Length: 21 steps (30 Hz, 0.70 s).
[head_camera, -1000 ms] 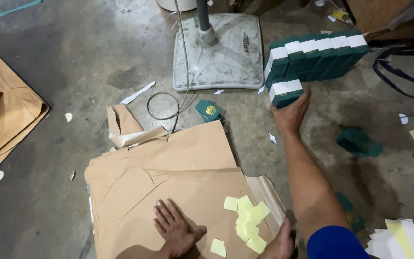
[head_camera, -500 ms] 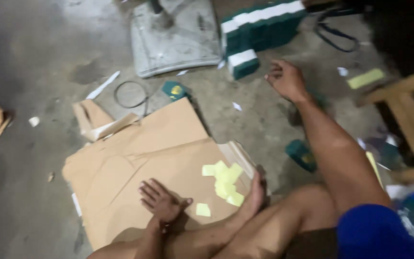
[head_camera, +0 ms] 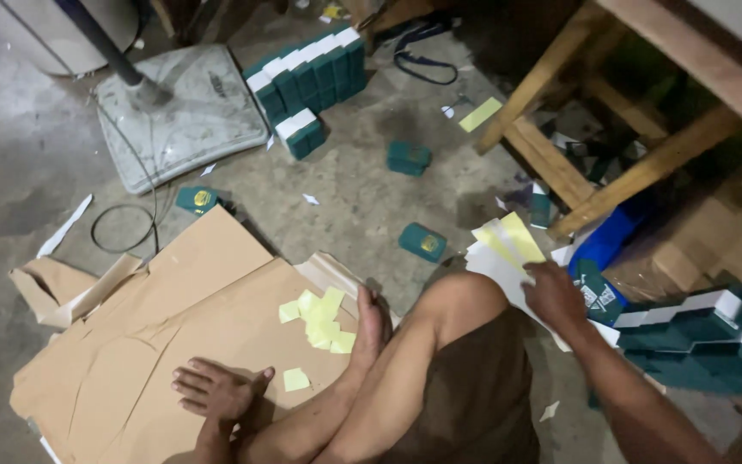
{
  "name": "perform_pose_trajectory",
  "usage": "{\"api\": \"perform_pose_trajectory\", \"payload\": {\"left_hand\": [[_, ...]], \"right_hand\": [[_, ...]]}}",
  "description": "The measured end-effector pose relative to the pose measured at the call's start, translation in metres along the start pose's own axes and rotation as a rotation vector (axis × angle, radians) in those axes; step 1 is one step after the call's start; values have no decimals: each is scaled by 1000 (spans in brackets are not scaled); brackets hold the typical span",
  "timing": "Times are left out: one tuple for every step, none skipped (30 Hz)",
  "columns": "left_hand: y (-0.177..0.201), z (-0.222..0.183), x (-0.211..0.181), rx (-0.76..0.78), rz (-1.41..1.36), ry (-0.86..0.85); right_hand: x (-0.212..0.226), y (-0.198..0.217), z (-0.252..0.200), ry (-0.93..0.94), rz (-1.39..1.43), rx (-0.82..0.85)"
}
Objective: Applying labels to small green boxes while sitting on the floor.
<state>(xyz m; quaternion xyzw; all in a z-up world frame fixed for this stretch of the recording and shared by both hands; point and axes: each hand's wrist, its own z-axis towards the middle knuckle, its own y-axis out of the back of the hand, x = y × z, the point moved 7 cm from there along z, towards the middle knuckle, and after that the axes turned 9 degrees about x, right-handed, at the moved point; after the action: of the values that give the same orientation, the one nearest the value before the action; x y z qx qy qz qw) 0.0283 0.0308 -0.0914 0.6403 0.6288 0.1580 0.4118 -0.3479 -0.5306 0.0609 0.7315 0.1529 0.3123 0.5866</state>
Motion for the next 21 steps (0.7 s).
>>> {"api": "perform_pose_trajectory", "payload": {"left_hand": [[0,0,-1,-5,7,-13],[1,-5,4,-8,19,-17],[2,-9,9,-12,32,-22],[6,-9,8,-23,39,-28],[11,-8,8,-34,46,-34],[11,-11,10,-42,49,-37],[11,-12,11,-50,52,-40],[11,-14,12,-55,57,-42],[11,-16,13,-61,61,-45],[12,-16,11,-67,65,-47],[12,-17,9,-73,68,-49],[10,-18,8,-77,69,-50],[9,-19,6,-80,70,-50],[8,-20,4,-84,71,-50],[6,-22,3,-88,72,-50],[9,-19,-5,-96,72,-50],[10,-17,-10,-104,71,-50],[7,-16,-12,-111,68,-49],[10,-14,-17,-119,65,-49],[10,-14,-21,-125,60,-46],[8,-14,-25,-131,55,-44]], "right_hand": [[-12,-6,-8,-3,4,-10],[-16,-16,-19,48,-68,-17],[-20,-26,-30,98,-140,-25],[-18,-25,-33,102,-132,-34],[-18,-28,-34,52,-158,21],[-20,-32,-38,5,-188,80],[-19,-31,-38,11,-184,74],[-16,-31,-39,63,-213,57],[-11,-30,-40,115,-243,39],[-4,-23,-41,120,-240,35],[2,-19,-42,90,-287,70],[8,-15,-45,60,-336,108],[1,-21,-46,67,-336,106],[-2,-27,-47,111,-376,103],[-5,-34,-48,154,-417,100],[-3,-33,-50,164,-416,94],[2,-32,-53,206,-447,86],[7,-31,-55,249,-480,78],[8,-32,-57,259,-481,71],[6,-33,-58,232,-495,86],[4,-34,-59,205,-510,100]]}}
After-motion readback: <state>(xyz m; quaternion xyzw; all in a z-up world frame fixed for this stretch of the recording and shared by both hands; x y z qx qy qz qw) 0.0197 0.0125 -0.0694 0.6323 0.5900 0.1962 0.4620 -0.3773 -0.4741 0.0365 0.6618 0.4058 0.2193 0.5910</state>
